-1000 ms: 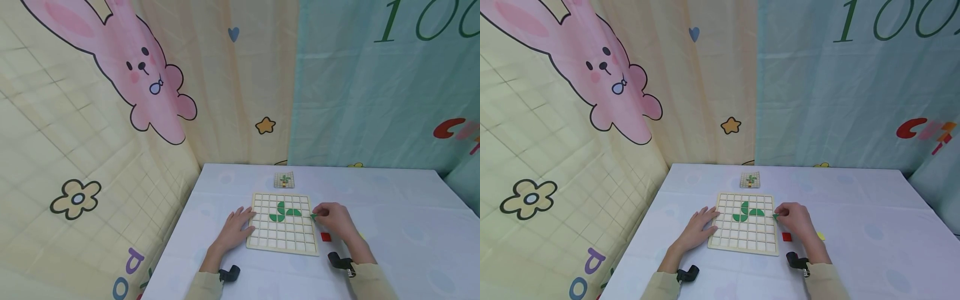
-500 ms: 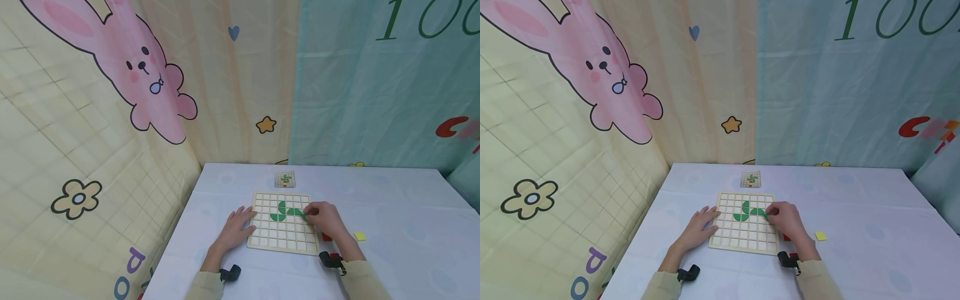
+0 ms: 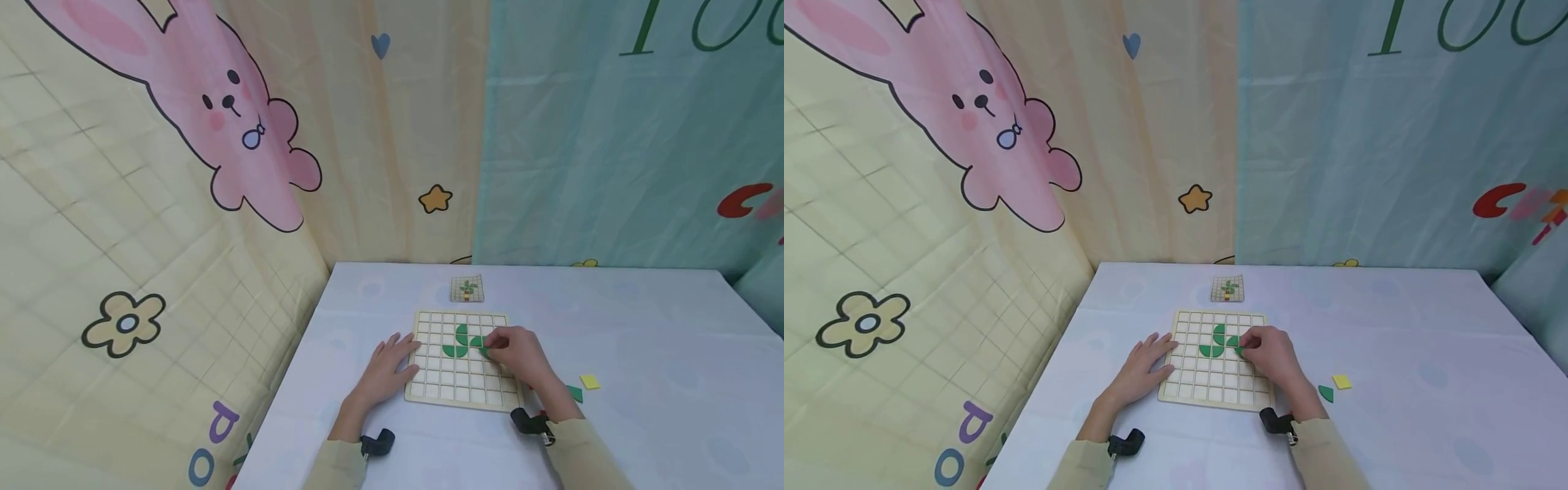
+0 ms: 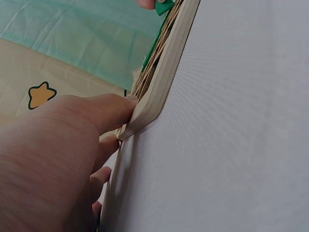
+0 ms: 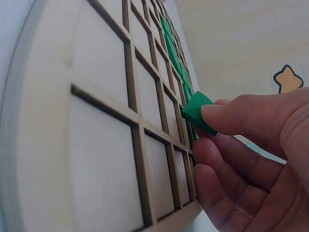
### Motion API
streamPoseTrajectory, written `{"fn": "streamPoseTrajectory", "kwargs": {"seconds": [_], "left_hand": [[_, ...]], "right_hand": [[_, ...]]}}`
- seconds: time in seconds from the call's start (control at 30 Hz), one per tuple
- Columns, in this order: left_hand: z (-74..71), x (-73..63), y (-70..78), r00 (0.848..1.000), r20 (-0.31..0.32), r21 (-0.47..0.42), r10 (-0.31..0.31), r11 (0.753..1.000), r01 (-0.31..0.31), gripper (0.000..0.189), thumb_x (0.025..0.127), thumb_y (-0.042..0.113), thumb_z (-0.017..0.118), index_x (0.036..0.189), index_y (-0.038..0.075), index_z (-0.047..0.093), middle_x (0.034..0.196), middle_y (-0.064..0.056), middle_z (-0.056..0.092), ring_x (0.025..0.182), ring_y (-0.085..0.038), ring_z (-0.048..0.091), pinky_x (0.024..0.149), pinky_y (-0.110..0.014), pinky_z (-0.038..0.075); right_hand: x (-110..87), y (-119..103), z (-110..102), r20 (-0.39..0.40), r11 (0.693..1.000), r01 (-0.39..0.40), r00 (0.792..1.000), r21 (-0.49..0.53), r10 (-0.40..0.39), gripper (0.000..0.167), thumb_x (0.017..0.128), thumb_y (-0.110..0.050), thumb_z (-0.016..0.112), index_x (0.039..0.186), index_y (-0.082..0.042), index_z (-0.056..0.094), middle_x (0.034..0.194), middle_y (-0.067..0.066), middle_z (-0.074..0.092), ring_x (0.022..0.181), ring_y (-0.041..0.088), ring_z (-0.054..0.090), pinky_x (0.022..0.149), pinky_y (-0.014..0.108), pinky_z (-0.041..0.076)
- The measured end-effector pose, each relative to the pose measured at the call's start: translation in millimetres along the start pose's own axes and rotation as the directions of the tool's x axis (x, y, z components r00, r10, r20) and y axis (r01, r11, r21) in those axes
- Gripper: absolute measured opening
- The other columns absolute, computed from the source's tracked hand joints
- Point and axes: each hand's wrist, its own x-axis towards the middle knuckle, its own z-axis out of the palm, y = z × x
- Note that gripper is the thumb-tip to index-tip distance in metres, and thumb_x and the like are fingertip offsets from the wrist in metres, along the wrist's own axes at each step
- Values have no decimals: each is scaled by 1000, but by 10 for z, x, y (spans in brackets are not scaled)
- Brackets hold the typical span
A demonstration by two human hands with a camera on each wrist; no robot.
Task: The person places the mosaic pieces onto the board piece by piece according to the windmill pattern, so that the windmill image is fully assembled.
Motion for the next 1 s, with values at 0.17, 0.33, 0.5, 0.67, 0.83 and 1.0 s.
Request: {"fn": "streamPoseTrajectory", "kwargs": {"seconds": [0.17, 0.33, 0.5, 0.67, 0.83, 1.0], "left_hand": [[2, 4, -1, 1000, -1, -1, 7, 1000, -7, 53, 102, 39, 56, 152, 24, 47, 162, 3, 33, 153, -25, 15, 123, -51, 9], [7, 8, -5, 1000, -1, -1, 10, 1000, -10, 53, 102, 40, 55, 152, 24, 46, 162, 4, 32, 153, -25, 15, 123, -50, 9], [9, 5, -6, 1000, 0, -5, 9, 1000, -9, 53, 102, 40, 55, 152, 23, 46, 162, 4, 32, 153, -25, 15, 123, -50, 8], [7, 10, -13, 1000, -4, 1, 11, 1000, -11, 54, 102, 41, 55, 152, 24, 46, 162, 4, 32, 153, -25, 15, 123, -50, 9], [14, 15, -21, 1000, -1, 5, 11, 1000, -11, 54, 102, 41, 55, 152, 25, 46, 163, 5, 31, 153, -24, 14, 123, -50, 9], [9, 11, -16, 1000, 5, 6, 8, 1000, -9, 53, 102, 41, 56, 152, 25, 46, 162, 5, 32, 153, -24, 14, 123, -50, 9]], "right_hand": [[22, -2, 44, -28, 1000, 1, 1000, 12, -1, 8, 86, -4, 75, 91, -11, 75, 81, -3, 69, 77, 15, 63, 69, 34, 54], [35, -31, 84, -57, 999, -26, 998, 33, 28, 7, 87, -5, 74, 92, -10, 75, 80, -1, 69, 75, 16, 63, 66, 33, 53], [23, -81, 129, -91, 998, -37, 995, 51, 42, 7, 86, -5, 76, 91, -9, 76, 80, 0, 70, 75, 17, 64, 66, 33, 53], [39, -99, 189, -100, 997, -56, 993, 47, 61, 6, 84, -6, 77, 89, -9, 75, 79, -1, 69, 75, 17, 62, 67, 33, 51], [29, -117, 216, -108, 997, -74, 991, 27, 76, 6, 84, -8, 79, 88, -10, 75, 78, -2, 68, 75, 18, 61, 69, 37, 50], [3, -114, 223, -119, 996, -84, 990, -42, 78, 5, 84, -12, 79, 88, -13, 76, 78, -4, 69, 74, 16, 62, 68, 37, 51]]}}
